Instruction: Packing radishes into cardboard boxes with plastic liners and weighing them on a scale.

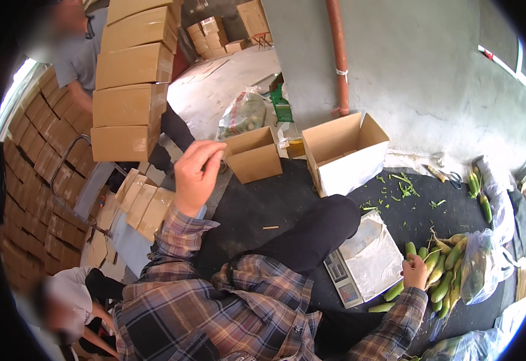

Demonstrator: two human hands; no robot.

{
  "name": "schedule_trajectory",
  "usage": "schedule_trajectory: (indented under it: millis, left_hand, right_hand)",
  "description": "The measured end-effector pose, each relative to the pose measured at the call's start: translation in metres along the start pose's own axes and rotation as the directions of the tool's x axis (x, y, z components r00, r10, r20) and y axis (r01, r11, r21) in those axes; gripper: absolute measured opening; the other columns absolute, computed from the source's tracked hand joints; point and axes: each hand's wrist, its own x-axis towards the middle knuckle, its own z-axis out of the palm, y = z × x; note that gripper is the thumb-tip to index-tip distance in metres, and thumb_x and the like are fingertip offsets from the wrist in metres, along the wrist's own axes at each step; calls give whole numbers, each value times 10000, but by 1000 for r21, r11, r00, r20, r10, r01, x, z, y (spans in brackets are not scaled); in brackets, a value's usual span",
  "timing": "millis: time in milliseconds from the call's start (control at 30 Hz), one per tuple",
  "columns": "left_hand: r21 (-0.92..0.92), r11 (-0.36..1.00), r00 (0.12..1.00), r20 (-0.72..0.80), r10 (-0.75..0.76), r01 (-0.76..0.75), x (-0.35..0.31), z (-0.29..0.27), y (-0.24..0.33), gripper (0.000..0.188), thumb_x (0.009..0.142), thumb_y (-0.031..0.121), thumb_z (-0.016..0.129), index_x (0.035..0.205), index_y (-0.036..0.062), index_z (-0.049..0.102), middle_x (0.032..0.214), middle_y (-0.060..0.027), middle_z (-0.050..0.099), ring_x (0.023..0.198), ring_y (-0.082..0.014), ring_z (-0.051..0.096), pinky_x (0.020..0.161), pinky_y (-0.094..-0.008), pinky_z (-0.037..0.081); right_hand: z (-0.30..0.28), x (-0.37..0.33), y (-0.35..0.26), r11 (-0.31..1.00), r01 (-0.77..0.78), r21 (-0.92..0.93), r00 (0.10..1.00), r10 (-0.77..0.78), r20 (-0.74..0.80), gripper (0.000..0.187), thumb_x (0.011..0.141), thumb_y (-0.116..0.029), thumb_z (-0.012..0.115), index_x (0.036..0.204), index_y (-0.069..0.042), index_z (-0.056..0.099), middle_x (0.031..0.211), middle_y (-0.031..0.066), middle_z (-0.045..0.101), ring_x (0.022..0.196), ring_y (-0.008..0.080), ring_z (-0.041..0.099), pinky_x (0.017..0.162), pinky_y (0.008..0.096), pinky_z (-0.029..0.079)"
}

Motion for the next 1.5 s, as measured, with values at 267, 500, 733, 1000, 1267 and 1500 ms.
schedule_trajectory:
  millis: [267, 500, 733, 1000, 1267, 1500]
  left_hand:
    - [319, 934, 941, -236, 242, -160, 23, -72, 25, 150, 798, -1, 638, 946, 20, 655, 865, -119, 642, 806, -262, 621, 724, -333, 492]
    - [44, 998, 824, -567, -9, 41, 40, -152, -19, 197, 906, 73, 577, 1086, 3, 612, 1000, -48, 632, 882, -122, 593, 756, -244, 476]
    - [-147, 890, 851, -259, -457, 433, -39, -121, -139, 244, 920, 130, 577, 1125, -1, 590, 1027, -62, 638, 943, -116, 576, 832, -247, 459]
    - [-245, 594, 642, 344, -685, 766, -105, -17, -127, 403, 927, 285, 576, 1204, -6, 544, 1087, -82, 617, 981, -149, 572, 837, -285, 465]
    - [-238, 364, 428, 631, -647, 900, -68, 92, -96, 509, 860, 412, 643, 1143, 4, 531, 913, -29, 563, 714, -85, 493, 658, -238, 436]
    - [-159, 598, 607, 385, -696, 786, -34, 162, -99, 357, 777, 113, 561, 1082, -73, 546, 1026, -149, 633, 926, -237, 610, 828, -341, 468]
  right_hand:
    - [6, 11, 13, 997, 77, -11, 997, -76, 14, 304, 791, -83, 617, 1080, 12, 613, 647, 49, 608, 503, 117, 580, 447, 249, 443]
    - [12, 18, 3, 985, 171, 6, 984, -170, -49, 282, 766, -67, 634, 1033, 21, 642, 643, 65, 613, 539, 134, 595, 525, 279, 493]
    - [18, 28, 0, 974, 225, 34, 969, -220, -116, 262, 763, -89, 636, 1011, -9, 661, 667, 70, 631, 564, 133, 597, 555, 283, 497]
    - [19, 11, -68, 872, 489, 15, 774, -426, -468, 148, 844, -73, 602, 967, -21, 667, 810, 71, 651, 699, 135, 595, 660, 258, 477]
    - [29, 23, -204, 705, 698, -128, 607, -677, -416, 143, 819, -68, 604, 949, -21, 640, 882, 110, 617, 787, 249, 602, 727, 318, 475]
    - [42, 103, -198, 771, 572, -278, 670, -636, -383, 255, 808, -140, 637, 1050, -61, 622, 1001, 136, 602, 876, 303, 598, 783, 375, 480]
